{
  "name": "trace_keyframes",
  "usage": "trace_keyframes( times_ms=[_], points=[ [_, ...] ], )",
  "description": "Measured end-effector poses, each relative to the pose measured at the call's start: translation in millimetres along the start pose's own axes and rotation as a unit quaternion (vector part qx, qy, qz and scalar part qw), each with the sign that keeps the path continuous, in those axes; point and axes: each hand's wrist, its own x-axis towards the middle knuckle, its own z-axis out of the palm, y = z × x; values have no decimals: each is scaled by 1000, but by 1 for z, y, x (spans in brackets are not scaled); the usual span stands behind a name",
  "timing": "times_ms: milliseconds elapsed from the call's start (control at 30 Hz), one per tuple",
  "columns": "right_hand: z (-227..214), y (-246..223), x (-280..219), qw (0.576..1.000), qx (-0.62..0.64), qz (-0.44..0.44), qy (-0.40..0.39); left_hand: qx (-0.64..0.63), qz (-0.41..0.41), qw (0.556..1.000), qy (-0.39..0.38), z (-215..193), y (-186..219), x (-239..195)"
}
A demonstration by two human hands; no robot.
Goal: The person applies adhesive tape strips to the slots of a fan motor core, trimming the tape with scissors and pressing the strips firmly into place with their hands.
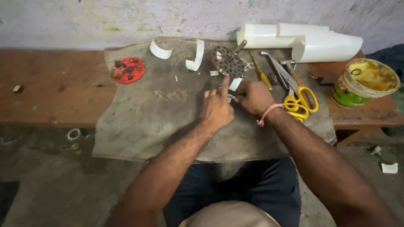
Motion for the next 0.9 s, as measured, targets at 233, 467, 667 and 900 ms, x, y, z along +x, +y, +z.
trace_keyframes(
  times_ms=[233,467,667,900],
  points=[
    [10,13,14,999,14,-21,-34,-1,-9,1000,-10,-5,-2,0],
    [10,2,15,992,-11,92,-80,11,-20,999,-46,-8,1,2],
    [12,-5,15,992,-52,110,-45,37,-10,999,-11,-6,1,0],
    [20,-2,17,987,-93,126,-26,33,-25,998,-36,-13,8,-1]
  ],
)
